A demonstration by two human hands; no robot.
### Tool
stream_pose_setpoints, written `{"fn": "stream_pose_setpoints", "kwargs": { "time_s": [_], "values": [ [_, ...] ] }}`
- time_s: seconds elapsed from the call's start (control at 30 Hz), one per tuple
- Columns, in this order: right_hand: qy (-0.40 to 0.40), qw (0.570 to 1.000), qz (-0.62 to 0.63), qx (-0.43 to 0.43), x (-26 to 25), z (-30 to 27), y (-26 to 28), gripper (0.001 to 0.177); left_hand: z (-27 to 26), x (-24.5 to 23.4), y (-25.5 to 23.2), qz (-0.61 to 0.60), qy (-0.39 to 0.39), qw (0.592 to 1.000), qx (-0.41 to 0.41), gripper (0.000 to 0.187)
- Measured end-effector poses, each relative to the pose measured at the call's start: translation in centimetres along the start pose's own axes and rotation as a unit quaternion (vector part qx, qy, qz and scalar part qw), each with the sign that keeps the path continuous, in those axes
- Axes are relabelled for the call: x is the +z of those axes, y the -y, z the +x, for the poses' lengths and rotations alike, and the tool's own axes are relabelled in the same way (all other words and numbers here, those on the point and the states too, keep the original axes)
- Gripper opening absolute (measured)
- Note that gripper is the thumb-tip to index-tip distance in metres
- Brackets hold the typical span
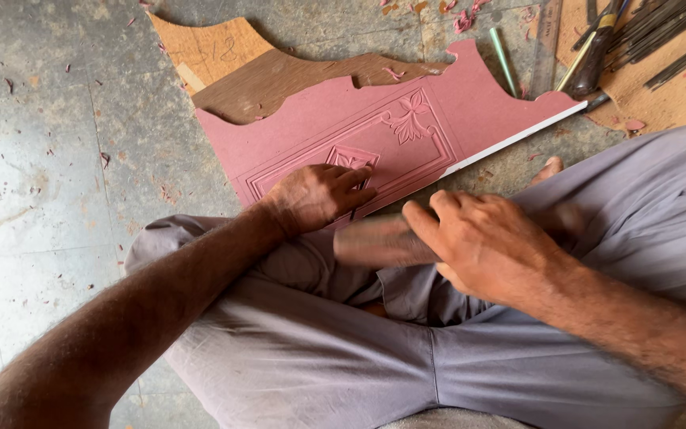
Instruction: The person carves a decorative floral pattern into a pink-coated wooden panel using a chisel and a wooden mallet.
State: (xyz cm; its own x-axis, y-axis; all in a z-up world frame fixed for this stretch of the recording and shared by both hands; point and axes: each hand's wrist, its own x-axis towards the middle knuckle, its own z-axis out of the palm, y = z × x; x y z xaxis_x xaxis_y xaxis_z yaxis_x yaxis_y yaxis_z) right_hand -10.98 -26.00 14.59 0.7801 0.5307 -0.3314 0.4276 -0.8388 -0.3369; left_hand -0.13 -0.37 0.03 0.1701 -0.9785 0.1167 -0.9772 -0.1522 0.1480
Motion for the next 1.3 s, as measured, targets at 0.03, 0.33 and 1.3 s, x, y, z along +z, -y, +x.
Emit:
{"fn": "stream_pose_setpoints", "kwargs": {
  "time_s": [0.03,0.33,1.3],
  "values": [
    [-0.010,1.000,-0.009,-0.010,0.0,0.0,-0.1,0.081,0.1,0.0,-0.1,0.007,-0.009,1.000,-0.001,0.046],
    [-0.041,0.999,-0.006,-0.008,0.4,-0.2,-0.5,0.077,0.3,-0.8,0.3,-0.045,-0.001,0.999,-0.010,0.036],
    [-0.102,0.988,0.090,0.078,0.1,0.5,-3.5,0.082,2.7,-7.7,-3.2,-0.222,-0.355,0.846,-0.330,0.021]
  ]
}}
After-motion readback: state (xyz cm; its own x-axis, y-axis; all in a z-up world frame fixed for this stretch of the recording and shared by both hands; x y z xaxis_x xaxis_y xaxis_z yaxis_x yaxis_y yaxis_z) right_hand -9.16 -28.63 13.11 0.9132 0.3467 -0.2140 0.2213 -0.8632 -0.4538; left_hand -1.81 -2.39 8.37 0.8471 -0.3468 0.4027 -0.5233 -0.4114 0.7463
